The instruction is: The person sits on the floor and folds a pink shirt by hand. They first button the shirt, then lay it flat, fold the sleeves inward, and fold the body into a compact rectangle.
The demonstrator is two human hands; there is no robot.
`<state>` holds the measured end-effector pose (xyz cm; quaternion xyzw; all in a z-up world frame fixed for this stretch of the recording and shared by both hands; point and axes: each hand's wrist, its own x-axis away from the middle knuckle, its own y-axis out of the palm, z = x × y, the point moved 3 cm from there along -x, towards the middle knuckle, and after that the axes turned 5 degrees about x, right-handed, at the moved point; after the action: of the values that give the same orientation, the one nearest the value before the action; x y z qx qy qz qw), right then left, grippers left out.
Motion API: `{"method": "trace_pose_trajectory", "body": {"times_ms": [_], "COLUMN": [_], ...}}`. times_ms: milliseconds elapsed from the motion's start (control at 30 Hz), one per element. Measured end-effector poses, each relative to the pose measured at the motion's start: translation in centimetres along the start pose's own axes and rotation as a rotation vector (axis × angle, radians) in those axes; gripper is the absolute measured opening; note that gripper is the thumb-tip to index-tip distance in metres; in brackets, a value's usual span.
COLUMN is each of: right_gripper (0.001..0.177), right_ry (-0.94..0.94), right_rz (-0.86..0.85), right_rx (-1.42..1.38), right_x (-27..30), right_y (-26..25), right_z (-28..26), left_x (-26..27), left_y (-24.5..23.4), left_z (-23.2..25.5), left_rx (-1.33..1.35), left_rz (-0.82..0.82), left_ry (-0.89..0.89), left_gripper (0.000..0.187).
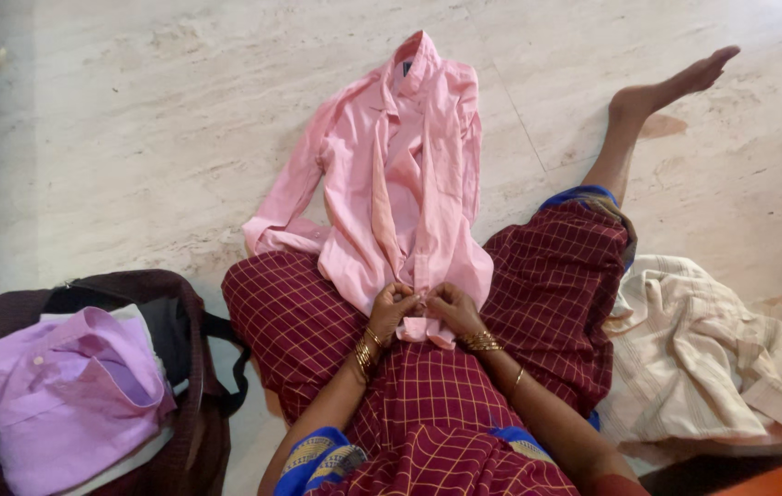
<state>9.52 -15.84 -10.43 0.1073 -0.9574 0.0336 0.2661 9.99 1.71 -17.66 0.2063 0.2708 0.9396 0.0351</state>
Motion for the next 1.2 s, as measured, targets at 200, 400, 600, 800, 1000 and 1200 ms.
{"method": "trace_pose_trajectory", "body": {"times_ms": [200,400,600,800,1000,1200], "right_gripper": [0.017,0.018,0.035,0.026,0.032,0.023], "right_ry": [0.128,0.026,-0.345,-0.33,-0.336,-0.128], "right_rz": [-0.056,0.031,0.339,0.35,0.301,0.087], "right_rx": [0.024,0.354,0.901,0.894,0.564,0.071], "right_x": [-1.8,0.8,-1.5,-3.3,-3.6,-4.4], "right_y": [-1.3,-2.3,-0.5,-1.1,-3.0,-3.8], "right_z": [2.9,-0.5,-6.1,-3.4,-1.6,-0.7], "left_x": [0.2,1.7,2.4,3.5,0.6,0.4], "left_y": [1.0,2.4,3.0,3.8,6.5,2.7], "left_z": [0.4,-0.2,-1.9,0.9,6.4,2.2], "left_rx": [-0.259,-0.558,-0.706,-0.845,-1.338,-0.122], "left_rz": [-0.018,-0.042,-0.174,-0.1,0.428,0.093], "left_ry": [0.02,0.085,0.089,0.193,0.239,0.036], "left_gripper": [0.04,0.037,0.037,0.034,0.047,0.015]}}
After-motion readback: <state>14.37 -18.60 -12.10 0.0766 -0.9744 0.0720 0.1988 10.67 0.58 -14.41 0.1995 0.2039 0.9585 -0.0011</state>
